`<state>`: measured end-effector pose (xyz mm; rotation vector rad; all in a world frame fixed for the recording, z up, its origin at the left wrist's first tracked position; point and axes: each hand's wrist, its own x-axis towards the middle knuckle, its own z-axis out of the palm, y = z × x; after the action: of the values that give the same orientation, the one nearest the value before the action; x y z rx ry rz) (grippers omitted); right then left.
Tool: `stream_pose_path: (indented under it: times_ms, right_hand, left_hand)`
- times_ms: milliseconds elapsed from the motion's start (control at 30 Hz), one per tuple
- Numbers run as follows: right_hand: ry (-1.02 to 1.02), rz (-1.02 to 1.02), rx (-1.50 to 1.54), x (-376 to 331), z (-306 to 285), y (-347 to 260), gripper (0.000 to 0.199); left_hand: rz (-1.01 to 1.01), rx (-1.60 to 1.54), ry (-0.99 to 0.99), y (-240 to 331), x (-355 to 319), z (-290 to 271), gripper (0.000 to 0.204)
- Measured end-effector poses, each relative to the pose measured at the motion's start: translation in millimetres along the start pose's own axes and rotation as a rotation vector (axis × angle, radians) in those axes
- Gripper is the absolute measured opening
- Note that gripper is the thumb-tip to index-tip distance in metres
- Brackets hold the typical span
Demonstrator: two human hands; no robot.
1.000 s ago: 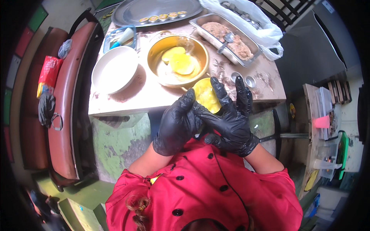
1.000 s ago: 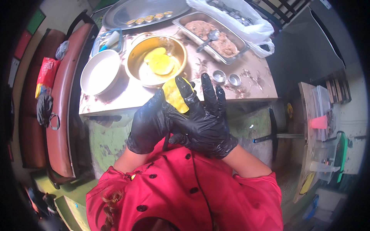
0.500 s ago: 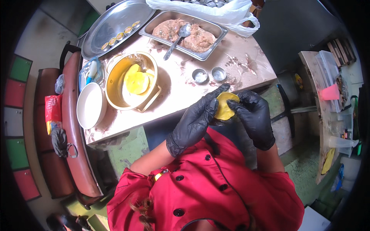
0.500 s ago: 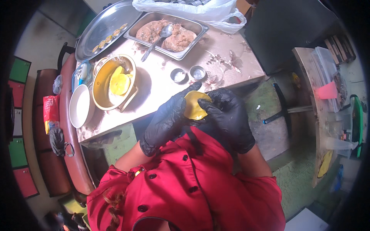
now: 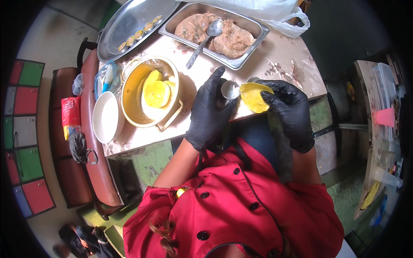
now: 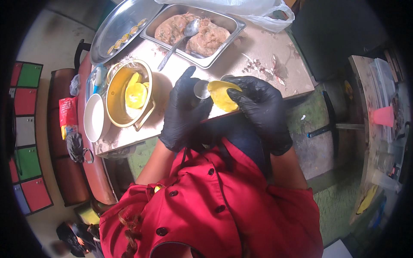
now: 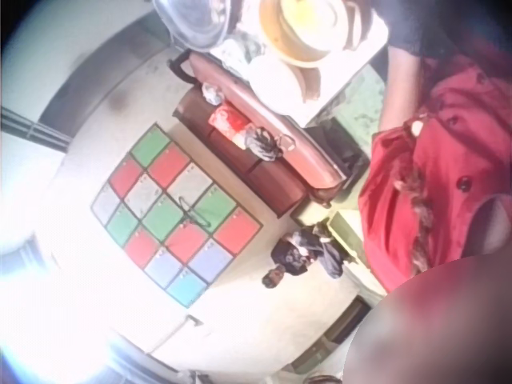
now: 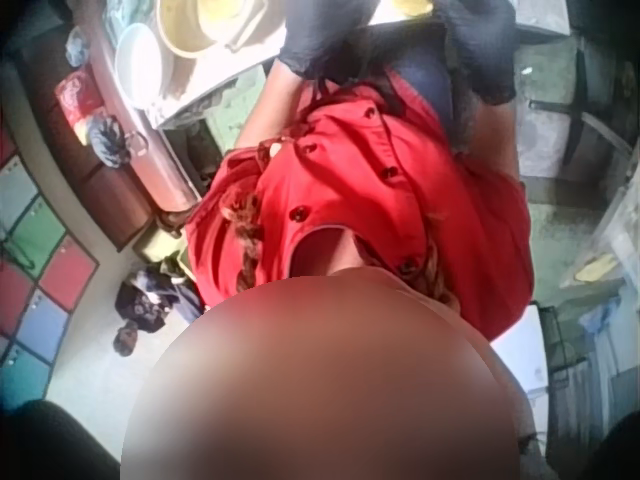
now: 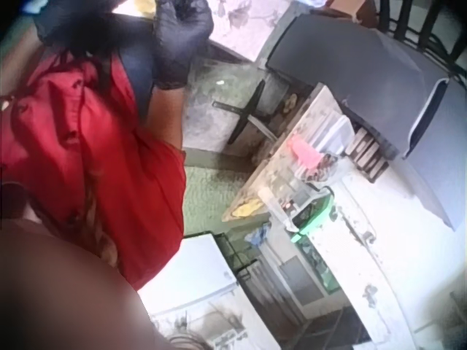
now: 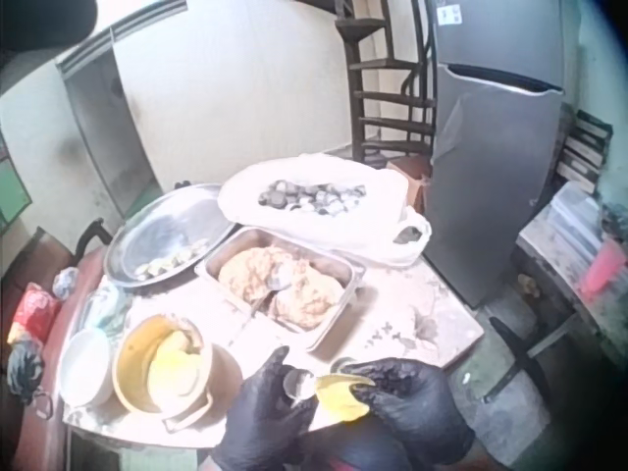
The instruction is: The person assembles small food portions by placing yellow circular discs into metal molds, adding a spoonful of meat mixture, and pressing the edges to seal. They repeat this process multiple times and place the finished items on a tray.
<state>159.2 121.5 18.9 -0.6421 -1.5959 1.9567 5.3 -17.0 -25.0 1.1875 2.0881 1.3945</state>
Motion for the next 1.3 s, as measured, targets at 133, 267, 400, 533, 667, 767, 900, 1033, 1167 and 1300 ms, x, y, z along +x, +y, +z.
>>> stream_pose_path:
  times_ms: [133,267,400,533,667,767,900,1033,1167,1300]
  right_hand:
    - [-0.096,0.051,0.101,-3,16,15,0.021]
    - [-0.074,0.223,0.166,-2,34,11,0.019]
    - [-0.066,0.267,0.132,0,38,7,0.019]
    - [0.017,0.201,0.064,-1,43,24,0.018]
    - [0.083,0.004,-0.103,0,45,39,0.018]
    - [0.126,-0.138,-0.494,1,45,31,0.018]
    - [0.162,-0.223,-0.728,2,42,27,0.02]
    - [0.182,-0.27,-0.855,2,38,25,0.022]
    - [0.141,-0.209,-0.925,2,35,19,0.023]
    - [0.103,-0.101,-0.893,3,31,23,0.024]
  left_hand:
    - [0.05,0.184,-0.034,12,-20,-12,0.083]
    - [-0.011,-0.184,0.11,10,-42,-25,0.068]
    - [-0.103,-0.337,0.153,8,-50,-36,0.033]
    - [-0.144,-0.122,0.169,11,-40,-23,0.018]
    - [-0.2,-0.041,0.132,13,-27,-21,0.013]
    - [-0.208,-0.031,0.123,10,-22,-21,0.015]
    - [-0.137,0.029,0.142,5,-16,-18,0.017]
    - [-0.146,-0.02,0.153,6,-16,-14,0.018]
    - [-0.155,0.04,0.163,10,-14,-12,0.018]
    - [-0.142,0.11,0.136,12,-11,-14,0.018]
